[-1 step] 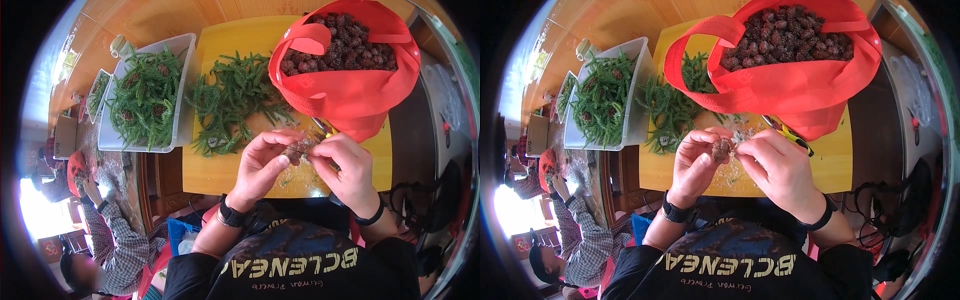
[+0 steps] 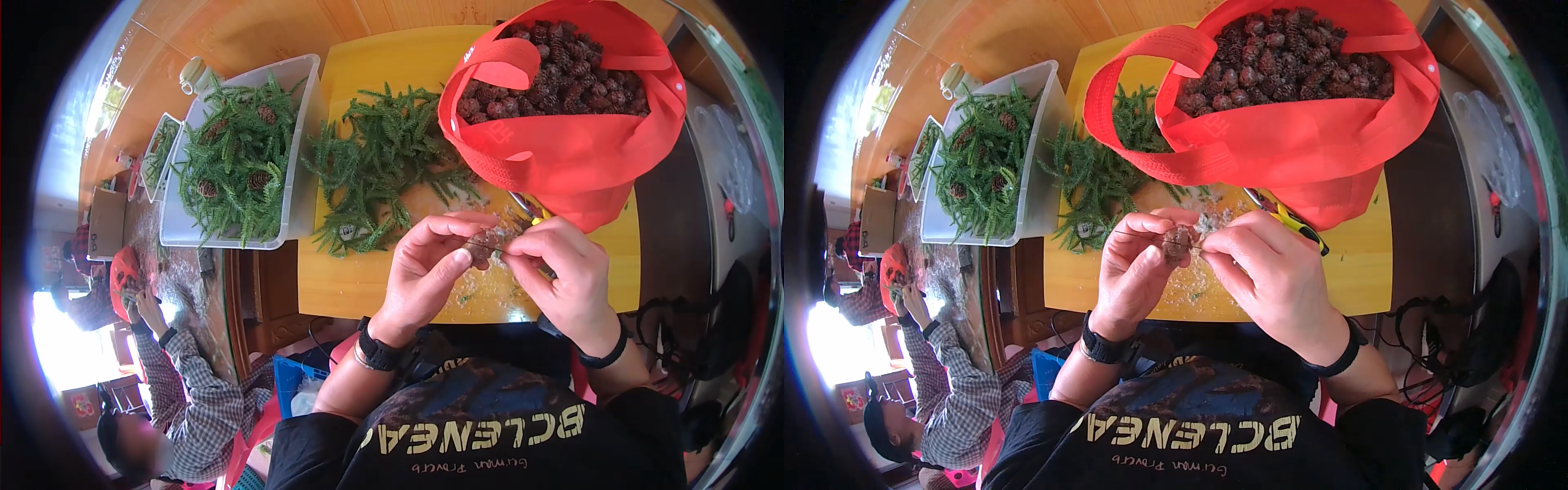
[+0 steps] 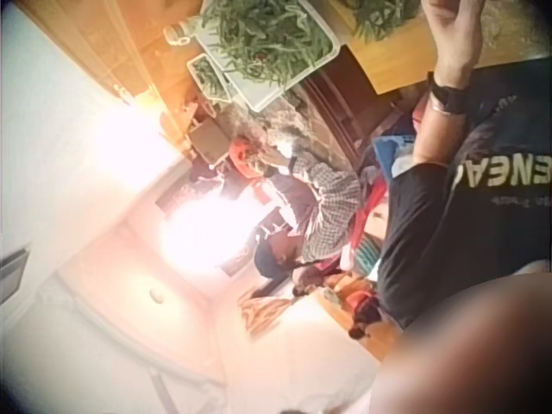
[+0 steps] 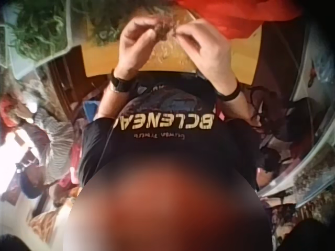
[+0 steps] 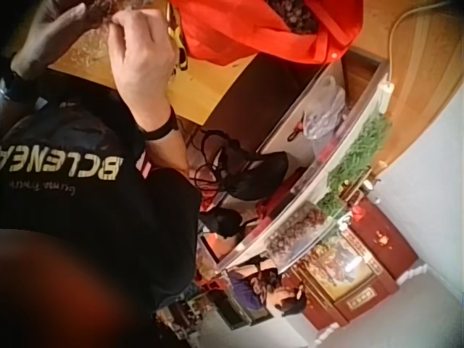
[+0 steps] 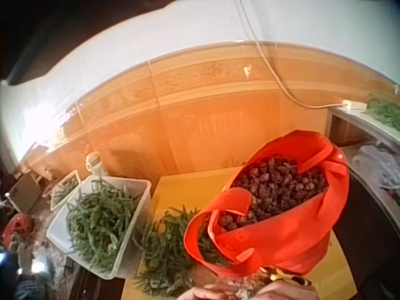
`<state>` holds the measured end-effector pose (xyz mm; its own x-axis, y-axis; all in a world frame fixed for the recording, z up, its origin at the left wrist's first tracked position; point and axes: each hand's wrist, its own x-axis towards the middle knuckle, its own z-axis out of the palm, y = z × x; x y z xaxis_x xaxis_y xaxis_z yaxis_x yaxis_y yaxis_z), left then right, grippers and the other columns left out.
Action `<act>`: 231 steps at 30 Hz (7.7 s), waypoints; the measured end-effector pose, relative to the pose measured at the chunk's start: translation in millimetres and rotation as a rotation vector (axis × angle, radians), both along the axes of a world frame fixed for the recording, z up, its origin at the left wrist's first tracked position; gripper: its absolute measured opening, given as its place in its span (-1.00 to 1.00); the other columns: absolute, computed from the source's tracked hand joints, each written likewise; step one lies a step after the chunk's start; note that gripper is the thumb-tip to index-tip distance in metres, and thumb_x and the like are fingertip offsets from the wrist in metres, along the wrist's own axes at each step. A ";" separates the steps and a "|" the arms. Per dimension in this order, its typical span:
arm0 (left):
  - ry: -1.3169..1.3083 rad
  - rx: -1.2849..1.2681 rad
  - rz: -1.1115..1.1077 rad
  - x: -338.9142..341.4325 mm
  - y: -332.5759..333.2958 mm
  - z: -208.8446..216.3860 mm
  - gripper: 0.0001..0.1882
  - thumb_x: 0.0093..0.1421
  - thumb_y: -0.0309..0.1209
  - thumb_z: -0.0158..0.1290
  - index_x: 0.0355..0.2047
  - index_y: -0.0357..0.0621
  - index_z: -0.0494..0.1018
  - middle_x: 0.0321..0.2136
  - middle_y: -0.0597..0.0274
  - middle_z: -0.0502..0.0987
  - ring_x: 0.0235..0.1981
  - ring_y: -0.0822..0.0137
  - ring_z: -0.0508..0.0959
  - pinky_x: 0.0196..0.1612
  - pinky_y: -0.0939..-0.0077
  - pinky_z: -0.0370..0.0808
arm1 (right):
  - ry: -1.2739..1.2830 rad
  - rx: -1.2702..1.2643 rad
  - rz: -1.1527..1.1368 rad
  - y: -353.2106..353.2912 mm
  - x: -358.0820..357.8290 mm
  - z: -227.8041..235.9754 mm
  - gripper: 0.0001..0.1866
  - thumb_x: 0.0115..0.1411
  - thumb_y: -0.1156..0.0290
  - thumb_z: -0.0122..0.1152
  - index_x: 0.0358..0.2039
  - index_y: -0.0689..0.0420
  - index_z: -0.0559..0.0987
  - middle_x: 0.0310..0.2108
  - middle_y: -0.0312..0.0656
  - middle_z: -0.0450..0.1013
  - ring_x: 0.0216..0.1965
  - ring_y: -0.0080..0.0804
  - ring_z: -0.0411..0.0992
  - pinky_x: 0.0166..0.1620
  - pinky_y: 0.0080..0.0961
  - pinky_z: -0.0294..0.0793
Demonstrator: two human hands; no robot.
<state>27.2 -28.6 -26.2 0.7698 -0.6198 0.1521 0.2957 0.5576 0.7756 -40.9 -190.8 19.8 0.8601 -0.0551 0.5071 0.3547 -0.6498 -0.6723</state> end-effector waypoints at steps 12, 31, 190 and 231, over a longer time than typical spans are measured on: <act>-0.079 0.074 0.117 -4.8 -1.9 3.2 -0.54 -0.02 -0.63 0.16 -0.11 -0.20 0.26 -0.12 0.08 0.43 -0.09 0.26 0.47 -0.03 0.37 0.44 | -0.024 0.000 -0.016 1.6 -1.7 -1.2 -0.76 -0.20 0.73 0.29 -0.48 0.20 0.49 -0.53 -0.19 0.40 -0.55 -0.40 0.44 -0.50 -0.59 0.42; -0.068 -0.044 -0.084 -0.5 0.3 -3.0 -0.75 0.13 -0.58 0.02 -0.14 -0.25 0.38 -0.06 0.01 0.38 -0.11 0.29 0.44 -0.05 0.37 0.43 | -0.040 0.068 -0.015 0.6 -1.9 0.4 -0.70 -0.18 0.75 0.29 -0.40 0.21 0.44 -0.54 -0.22 0.40 -0.57 -0.48 0.43 -0.51 -0.63 0.39; 0.116 -0.020 -0.080 -9.4 -2.3 4.3 -0.87 0.12 -0.51 0.07 -0.35 -0.27 0.36 -0.36 -0.01 0.52 -0.33 0.19 0.58 -0.33 0.48 0.54 | 0.228 1.109 0.488 -1.9 9.1 -21.9 -0.79 0.13 0.50 0.15 -0.29 0.20 0.31 -0.22 -0.06 0.38 -0.28 -0.47 0.41 -0.23 -0.59 0.45; -0.698 0.369 0.233 -7.4 -3.5 10.9 -0.86 0.03 -0.61 0.14 -0.43 -0.28 0.39 -0.27 -0.06 0.51 -0.29 0.38 0.51 -0.27 0.57 0.47 | -0.054 0.416 0.220 -4.6 4.9 -28.3 -0.86 -0.02 0.60 0.20 -0.54 0.21 0.39 -0.43 -0.12 0.39 -0.29 -0.28 0.39 -0.20 -0.43 0.37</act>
<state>19.9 -32.1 -15.3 0.6884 -0.5594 0.4617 -0.4148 0.2186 0.8833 -36.0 -195.4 -8.5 0.8472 -0.0827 0.5248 0.4952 -0.2348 -0.8364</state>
